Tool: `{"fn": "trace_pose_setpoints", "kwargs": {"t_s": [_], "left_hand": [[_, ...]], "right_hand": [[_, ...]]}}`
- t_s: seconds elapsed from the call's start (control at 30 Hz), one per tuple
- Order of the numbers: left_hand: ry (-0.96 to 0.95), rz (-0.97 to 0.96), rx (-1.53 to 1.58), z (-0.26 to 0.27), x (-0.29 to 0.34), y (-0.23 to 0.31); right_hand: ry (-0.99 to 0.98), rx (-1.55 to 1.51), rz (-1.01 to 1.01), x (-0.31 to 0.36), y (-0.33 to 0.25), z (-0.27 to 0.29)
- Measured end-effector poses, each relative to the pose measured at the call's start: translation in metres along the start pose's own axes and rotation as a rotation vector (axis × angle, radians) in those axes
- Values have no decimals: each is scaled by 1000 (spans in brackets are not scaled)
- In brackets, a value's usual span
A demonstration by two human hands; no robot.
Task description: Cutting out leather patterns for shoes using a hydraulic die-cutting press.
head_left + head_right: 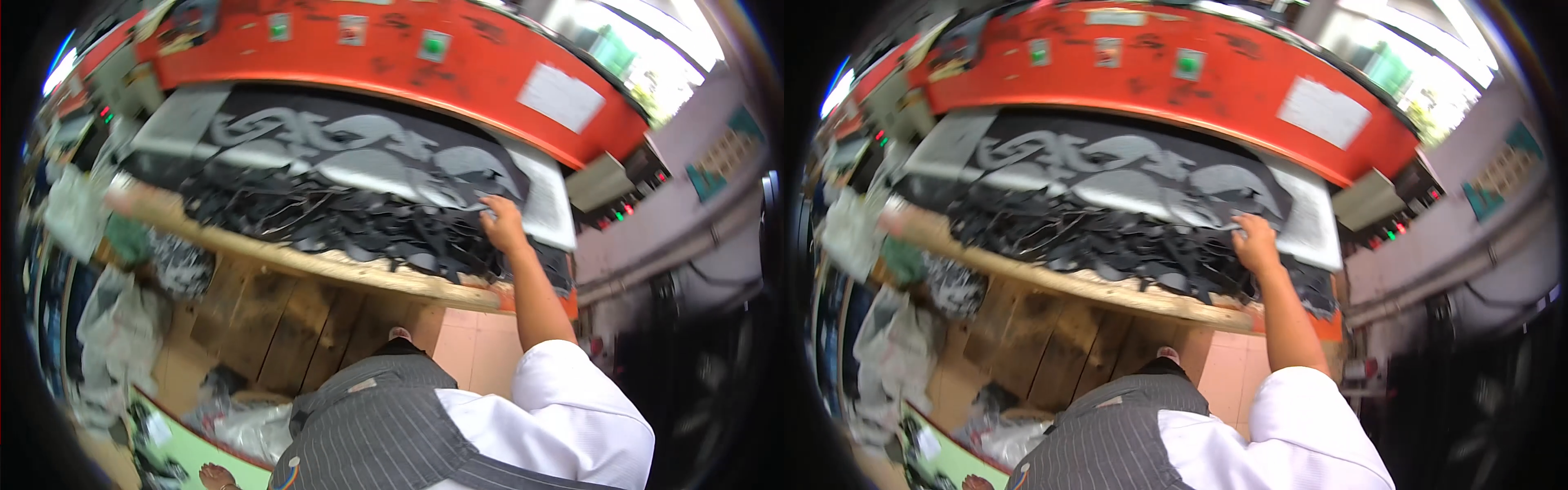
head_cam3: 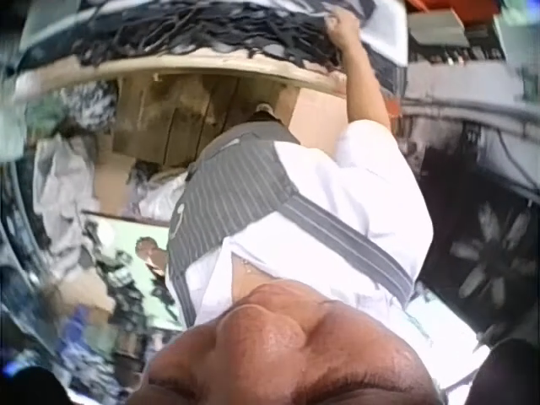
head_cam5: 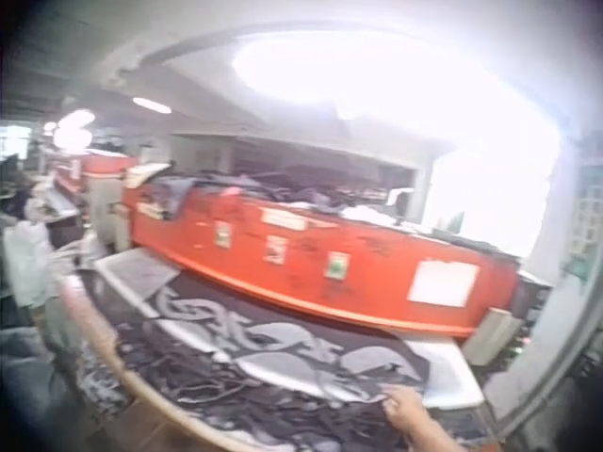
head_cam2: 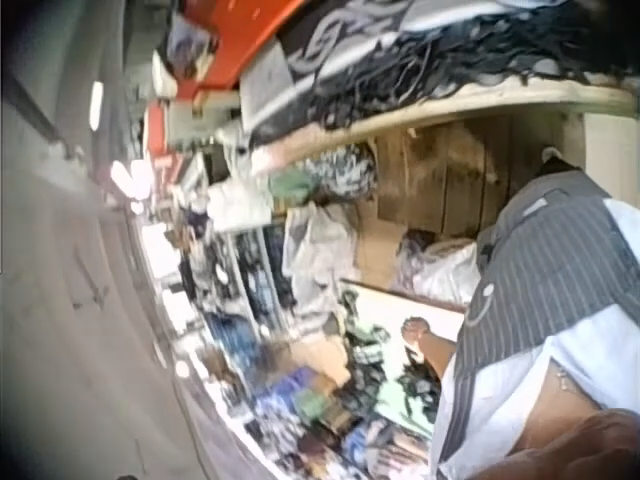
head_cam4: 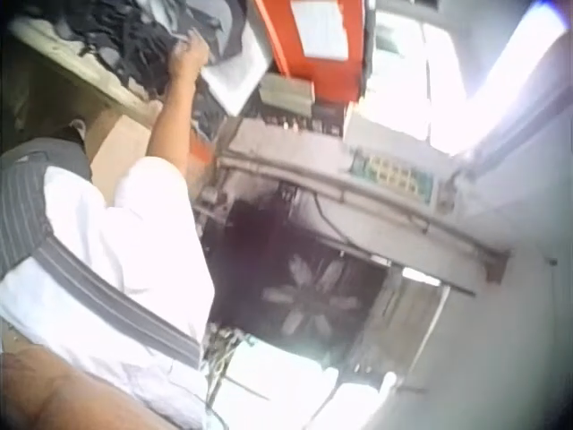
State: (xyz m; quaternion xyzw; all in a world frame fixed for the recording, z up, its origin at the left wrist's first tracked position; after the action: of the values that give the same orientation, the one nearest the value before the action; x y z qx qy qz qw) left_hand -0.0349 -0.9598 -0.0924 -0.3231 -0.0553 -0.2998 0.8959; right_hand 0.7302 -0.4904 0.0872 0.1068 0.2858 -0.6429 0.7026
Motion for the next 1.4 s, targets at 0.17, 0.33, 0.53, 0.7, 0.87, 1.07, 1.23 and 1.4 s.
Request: {"fn": "trace_pose_setpoints", "kwargs": {"t_s": [0.17, 0.33, 0.53, 0.7, 0.87, 1.07, 1.23, 1.4], "left_hand": [[-341, 183, 2353, 138, -122, 188], [556, -995, 1557, 405, -40, 344], [772, -1196, 984, 506, 51, 446], [732, -1063, 894, 496, 69, 440], [745, -1001, 918, 498, 64, 439], [738, -1042, 922, 516, 69, 454], [692, -1045, 943, 518, 62, 465], [712, -1030, 948, 521, 60, 471]], "right_hand": [[65, 13, -108, 52, 23, 45], [87, 56, -264, 83, 64, 82], [0, -78, -363, 78, 85, 74], [-74, -239, -440, 36, 98, 62], [128, -260, -64, -156, 95, 97], [509, 59, 358, -441, 67, 153], [164, 355, -31, -558, 89, 113], [383, 12, -69, -549, 119, 110]]}}
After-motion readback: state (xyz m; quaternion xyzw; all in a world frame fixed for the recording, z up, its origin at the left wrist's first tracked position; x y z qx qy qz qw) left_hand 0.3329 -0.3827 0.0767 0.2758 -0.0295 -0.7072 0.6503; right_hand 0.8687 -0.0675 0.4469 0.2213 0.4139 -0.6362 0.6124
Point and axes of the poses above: each hand's wrist, its own x-axis away from the middle knuckle, its own z-axis out of the back of the hand, y = z × x, the point moved 5 cm from there along -x, towards the middle knuckle, and after that the axes turned 6 degrees about y, right-handed, at the moved point
